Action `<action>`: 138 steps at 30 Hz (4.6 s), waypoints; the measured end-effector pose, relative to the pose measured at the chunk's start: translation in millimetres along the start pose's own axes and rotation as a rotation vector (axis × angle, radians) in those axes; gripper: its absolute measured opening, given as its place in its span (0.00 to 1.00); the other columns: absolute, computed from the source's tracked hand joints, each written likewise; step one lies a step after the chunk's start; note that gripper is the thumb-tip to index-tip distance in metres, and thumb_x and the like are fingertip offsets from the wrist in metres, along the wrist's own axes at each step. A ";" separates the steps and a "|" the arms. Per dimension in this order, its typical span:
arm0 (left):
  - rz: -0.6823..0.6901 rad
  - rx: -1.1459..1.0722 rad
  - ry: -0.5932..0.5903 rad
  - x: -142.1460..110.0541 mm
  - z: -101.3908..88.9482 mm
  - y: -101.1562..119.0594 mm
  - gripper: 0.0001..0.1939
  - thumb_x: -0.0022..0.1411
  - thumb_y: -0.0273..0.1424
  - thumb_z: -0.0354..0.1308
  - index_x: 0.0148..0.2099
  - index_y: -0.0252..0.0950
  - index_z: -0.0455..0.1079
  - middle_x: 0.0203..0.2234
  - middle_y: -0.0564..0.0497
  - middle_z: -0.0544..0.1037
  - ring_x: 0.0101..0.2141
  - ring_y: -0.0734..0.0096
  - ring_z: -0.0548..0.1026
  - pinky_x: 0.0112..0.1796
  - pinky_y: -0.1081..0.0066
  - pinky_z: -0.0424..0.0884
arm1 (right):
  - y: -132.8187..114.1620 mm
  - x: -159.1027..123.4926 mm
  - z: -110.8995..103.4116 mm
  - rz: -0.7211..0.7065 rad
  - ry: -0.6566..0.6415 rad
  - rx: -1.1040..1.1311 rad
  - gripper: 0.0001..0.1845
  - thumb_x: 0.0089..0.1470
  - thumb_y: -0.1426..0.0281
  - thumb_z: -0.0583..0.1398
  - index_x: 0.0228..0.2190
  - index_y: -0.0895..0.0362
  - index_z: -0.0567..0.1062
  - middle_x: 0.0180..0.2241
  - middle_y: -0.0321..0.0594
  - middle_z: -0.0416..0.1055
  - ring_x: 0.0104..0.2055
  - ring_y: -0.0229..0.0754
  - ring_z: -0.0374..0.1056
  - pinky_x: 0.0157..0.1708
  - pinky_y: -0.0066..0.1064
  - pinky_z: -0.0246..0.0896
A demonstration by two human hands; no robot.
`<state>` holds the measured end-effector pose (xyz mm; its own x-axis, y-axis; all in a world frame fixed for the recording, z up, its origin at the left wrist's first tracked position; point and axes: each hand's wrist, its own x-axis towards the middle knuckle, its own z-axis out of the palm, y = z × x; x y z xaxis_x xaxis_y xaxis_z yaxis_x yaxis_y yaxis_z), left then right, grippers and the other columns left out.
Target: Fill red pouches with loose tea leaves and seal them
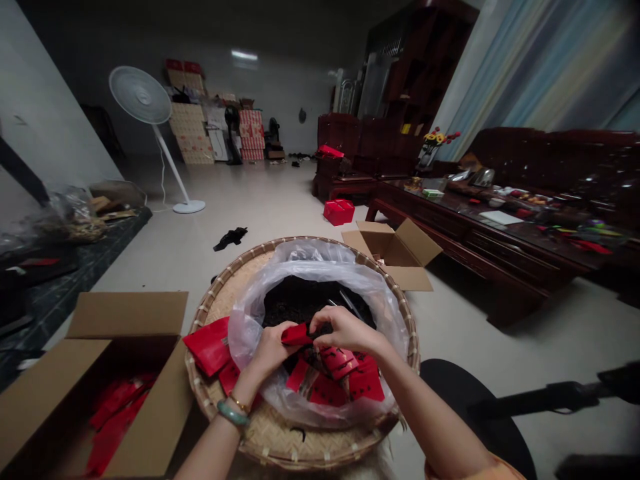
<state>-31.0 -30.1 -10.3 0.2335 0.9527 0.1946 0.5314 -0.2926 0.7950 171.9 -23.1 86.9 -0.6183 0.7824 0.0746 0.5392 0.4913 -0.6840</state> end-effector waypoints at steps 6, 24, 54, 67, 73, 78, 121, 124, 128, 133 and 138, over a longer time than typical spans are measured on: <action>-0.028 -0.096 0.064 0.8 0.5 -5.6 0.13 0.48 0.36 0.63 0.36 0.35 0.73 0.26 0.53 0.78 0.28 0.69 0.73 0.29 0.74 0.68 | 15.2 4.3 -16.2 0.044 0.243 0.182 0.05 0.45 0.77 0.59 0.28 0.58 0.75 0.28 0.36 0.73 0.32 0.38 0.68 0.34 0.27 0.60; -0.135 -0.405 -0.054 -1.3 1.0 10.6 0.22 0.39 0.33 0.68 0.38 0.31 0.70 0.27 0.52 0.76 0.27 0.71 0.71 0.30 0.73 0.67 | -1.6 15.5 -4.5 -0.204 -0.067 -0.126 0.09 0.49 0.76 0.60 0.35 0.58 0.76 0.34 0.40 0.74 0.36 0.40 0.69 0.36 0.27 0.60; -0.313 -0.552 -0.004 15.5 6.9 11.6 0.17 0.39 0.29 0.67 0.33 0.31 0.67 0.26 0.51 0.77 0.18 0.74 0.72 0.21 0.71 0.71 | 44.6 51.9 20.1 0.050 0.423 0.527 0.14 0.48 0.60 0.57 0.30 0.59 0.71 0.28 0.36 0.68 0.27 0.34 0.61 0.27 0.25 0.57; 0.030 -0.294 0.185 19.6 12.5 -13.8 0.22 0.46 0.32 0.65 0.46 0.36 0.70 0.42 0.46 0.76 0.43 0.63 0.74 0.46 0.64 0.68 | 43.9 25.6 65.5 -0.173 0.447 0.363 0.11 0.47 0.71 0.61 0.37 0.52 0.75 0.39 0.40 0.74 0.43 0.43 0.67 0.46 0.39 0.61; -0.013 -0.285 0.072 14.3 6.7 -11.7 0.17 0.47 0.35 0.64 0.41 0.37 0.73 0.37 0.48 0.79 0.39 0.64 0.76 0.44 0.65 0.70 | 51.7 14.6 63.4 -0.122 0.442 0.297 0.11 0.46 0.69 0.63 0.36 0.53 0.76 0.35 0.40 0.74 0.38 0.42 0.67 0.38 0.34 0.63; -0.027 -0.349 0.143 14.8 3.7 -1.0 0.14 0.52 0.35 0.60 0.40 0.35 0.74 0.36 0.48 0.79 0.38 0.64 0.76 0.42 0.66 0.71 | 55.3 20.5 67.1 -0.019 0.527 0.367 0.13 0.42 0.66 0.66 0.34 0.54 0.76 0.31 0.39 0.72 0.33 0.41 0.66 0.31 0.30 0.61; -0.341 -0.654 0.087 14.4 6.6 12.0 0.10 0.42 0.34 0.65 0.28 0.32 0.76 0.23 0.50 0.79 0.25 0.69 0.74 0.29 0.73 0.68 | 49.2 21.5 71.9 0.337 0.402 0.686 0.12 0.37 0.63 0.65 0.22 0.60 0.77 0.19 0.36 0.71 0.19 0.33 0.61 0.17 0.24 0.54; -0.384 -0.711 0.056 14.4 7.0 10.3 0.11 0.40 0.32 0.67 0.28 0.32 0.76 0.21 0.50 0.78 0.24 0.71 0.73 0.28 0.74 0.67 | 48.7 21.2 72.7 0.335 0.410 0.656 0.11 0.38 0.64 0.64 0.22 0.60 0.77 0.18 0.36 0.71 0.19 0.34 0.62 0.19 0.24 0.56; -0.426 -0.819 0.025 13.7 9.3 8.5 0.13 0.37 0.30 0.69 0.28 0.30 0.75 0.21 0.51 0.77 0.23 0.73 0.73 0.28 0.75 0.67 | 47.2 22.3 72.7 0.320 0.437 0.653 0.09 0.37 0.65 0.64 0.21 0.60 0.77 0.18 0.35 0.70 0.19 0.34 0.62 0.20 0.25 0.57; -0.480 -0.966 -0.120 8.6 13.1 19.3 0.20 0.42 0.34 0.68 0.38 0.30 0.72 0.28 0.47 0.79 0.27 0.69 0.76 0.30 0.71 0.71 | 48.3 26.2 74.8 0.357 0.471 0.779 0.13 0.37 0.62 0.64 0.21 0.60 0.74 0.16 0.33 0.67 0.16 0.33 0.60 0.17 0.25 0.55; -0.550 -0.976 -0.159 5.4 16.5 28.8 0.22 0.38 0.31 0.70 0.37 0.30 0.69 0.26 0.48 0.78 0.25 0.65 0.77 0.25 0.70 0.72 | 54.8 25.2 70.7 0.342 0.478 0.604 0.13 0.42 0.61 0.62 0.23 0.59 0.74 0.20 0.36 0.68 0.19 0.35 0.62 0.19 0.27 0.58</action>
<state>-1.0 -34.7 4.2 0.3021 0.8907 -0.3397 -0.2528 0.4185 0.8723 145.4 -3.5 0.0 -0.0950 0.9955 -0.0013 0.1705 0.0149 -0.9852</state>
